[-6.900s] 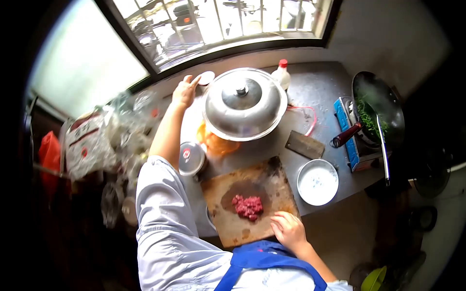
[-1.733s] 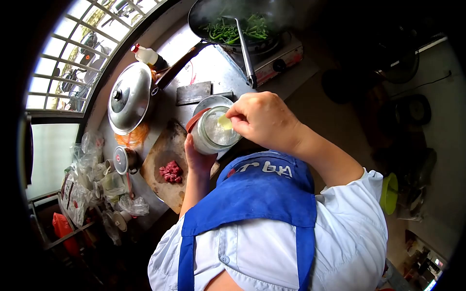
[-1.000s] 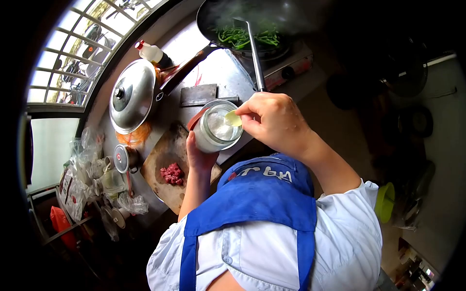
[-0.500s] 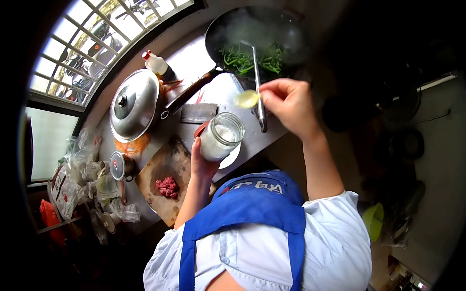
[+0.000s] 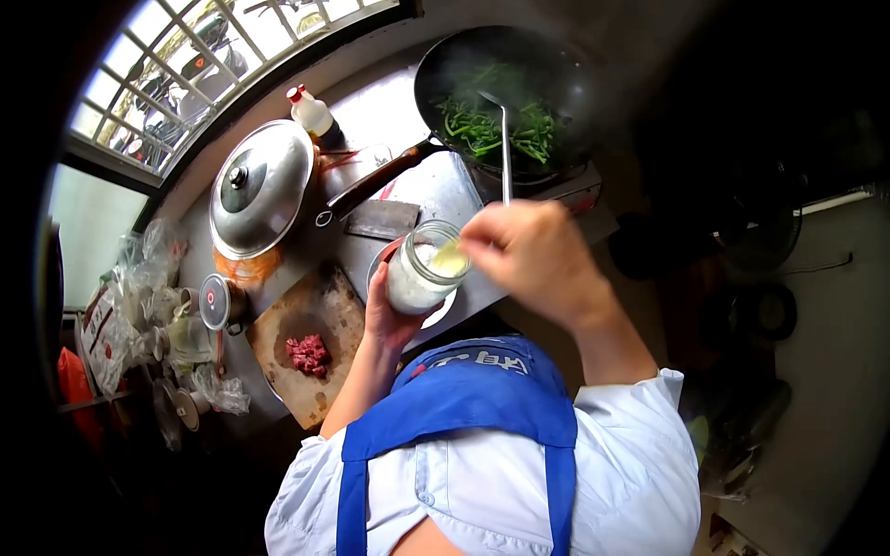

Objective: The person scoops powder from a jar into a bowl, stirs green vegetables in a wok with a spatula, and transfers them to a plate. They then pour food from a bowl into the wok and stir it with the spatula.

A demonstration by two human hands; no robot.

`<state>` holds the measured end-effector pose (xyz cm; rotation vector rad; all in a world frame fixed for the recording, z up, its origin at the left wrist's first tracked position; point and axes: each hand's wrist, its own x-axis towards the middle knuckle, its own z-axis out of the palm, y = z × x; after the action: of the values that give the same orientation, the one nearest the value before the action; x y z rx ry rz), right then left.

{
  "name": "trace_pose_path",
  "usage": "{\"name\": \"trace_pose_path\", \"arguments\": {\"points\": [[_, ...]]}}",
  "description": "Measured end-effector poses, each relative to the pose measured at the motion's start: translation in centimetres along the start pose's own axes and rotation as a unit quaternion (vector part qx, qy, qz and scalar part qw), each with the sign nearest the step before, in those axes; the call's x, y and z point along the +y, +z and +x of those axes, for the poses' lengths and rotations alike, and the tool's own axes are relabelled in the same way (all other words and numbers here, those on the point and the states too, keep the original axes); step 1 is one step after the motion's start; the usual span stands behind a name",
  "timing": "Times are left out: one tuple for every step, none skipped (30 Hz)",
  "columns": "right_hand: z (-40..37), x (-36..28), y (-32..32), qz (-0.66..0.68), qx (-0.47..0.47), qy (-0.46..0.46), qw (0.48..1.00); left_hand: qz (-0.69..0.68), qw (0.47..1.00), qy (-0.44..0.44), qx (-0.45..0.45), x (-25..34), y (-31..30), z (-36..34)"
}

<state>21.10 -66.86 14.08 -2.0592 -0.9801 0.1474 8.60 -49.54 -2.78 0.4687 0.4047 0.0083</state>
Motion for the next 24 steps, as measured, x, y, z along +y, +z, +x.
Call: {"name": "trace_pose_path", "arguments": {"points": [[-0.6, 0.3, 1.6, -0.04, -0.018, -0.077, 0.996, -0.01, 1.0, -0.013, -0.018, 0.1, 0.1, -0.5], [-1.2, 0.2, 2.7, -0.052, -0.012, -0.092, 0.994, -0.021, 0.999, -0.024, -0.035, 0.2, 0.2, -1.1], [-1.5, 0.0, 3.6, -0.062, -0.007, -0.111, 0.992, -0.028, 0.999, -0.012, -0.03, 0.4, 0.4, -1.8], [-1.8, -0.3, 4.0, -0.011, 0.046, -0.116, 0.992, -0.034, 0.997, -0.014, -0.068, 0.7, 0.7, -2.7], [-2.3, 0.0, 4.1, 0.015, 0.06, -0.118, 0.991, -0.04, 0.994, -0.011, -0.102, 1.0, 0.9, -3.7], [-2.9, 0.3, 4.7, 0.055, 0.051, -0.113, 0.991, -0.062, 0.988, -0.024, -0.142, 1.3, 0.6, -4.7], [-3.1, 0.7, 5.9, 0.095, 0.037, -0.106, 0.989, -0.087, 0.984, -0.054, -0.148, 1.0, -0.6, -5.2], [-3.0, 1.1, 8.4, 0.173, 0.022, -0.123, 0.977, -0.156, 0.966, -0.094, -0.182, 0.3, -2.1, -5.8], [-3.1, 1.8, 9.6, 0.206, -0.073, -0.112, 0.969, -0.223, 0.94, -0.132, -0.22, -0.3, -3.2, -6.3], [-3.8, 2.2, 11.4, 0.306, -0.153, -0.07, 0.937, -0.23, 0.935, -0.159, -0.22, -0.3, -3.7, -7.0], [-4.5, 2.2, 12.7, 0.397, -0.232, -0.023, 0.888, -0.274, 0.931, -0.138, -0.198, -0.5, -3.4, -7.6], [-4.3, 1.6, 13.1, 0.411, -0.252, -0.019, 0.876, -0.263, 0.94, -0.124, -0.181, -0.3, -3.7, -8.4], [-4.3, 1.2, 13.9, 0.408, -0.252, -0.026, 0.877, -0.253, 0.947, -0.113, -0.162, -0.1, -4.0, -9.4], [-4.4, 0.4, 14.6, 0.421, -0.253, 0.001, 0.871, -0.265, 0.943, -0.102, -0.174, 0.2, -4.2, -10.3], [-4.5, -0.5, 15.4, 0.433, -0.25, 0.028, 0.866, -0.265, 0.945, -0.092, -0.169, 0.3, -4.6, -11.0], [-4.7, -1.1, 16.2, 0.436, -0.256, 0.026, 0.862, -0.284, 0.94, -0.071, -0.176, 0.2, -5.1, -11.8], [-4.8, -1.7, 16.9, 0.45, -0.262, 0.057, 0.852, -0.304, 0.933, -0.048, -0.186, 0.2, -5.5, -12.3], [-4.8, -2.1, 17.6, 0.463, -0.27, 0.086, 0.84, -0.296, 0.94, -0.034, -0.169, 0.1, -6.1, -13.1], [-4.3, -1.8, 18.1, 0.463, -0.28, 0.085, 0.837, -0.299, 0.939, -0.025, -0.165, -0.1, -6.9, -13.7], [-3.4, -0.8, 18.5, 0.446, -0.337, 0.026, 0.829, -0.308, 0.935, -0.025, -0.175, -0.4, -7.9, -14.2], [-2.7, -0.9, 19.1, 0.427, -0.391, -0.036, 0.815, -0.315, 0.931, -0.024, -0.184, -0.1, -8.2, -14.8], [-2.5, -1.4, 19.8, 0.412, -0.384, -0.068, 0.824, -0.296, 0.937, -0.016, -0.184, 0.4, -7.9, -15.6], [-2.5, -2.2, 20.2, 0.377, -0.39, -0.11, 0.833, -0.299, 0.937, -0.006, -0.181, 0.5, -8.2, -16.1], [-3.2, -3.6, 20.8, 0.419, -0.436, -0.051, 0.795, -0.297, 0.938, 0.015, -0.177, 0.3, -8.6, -16.5]]}}
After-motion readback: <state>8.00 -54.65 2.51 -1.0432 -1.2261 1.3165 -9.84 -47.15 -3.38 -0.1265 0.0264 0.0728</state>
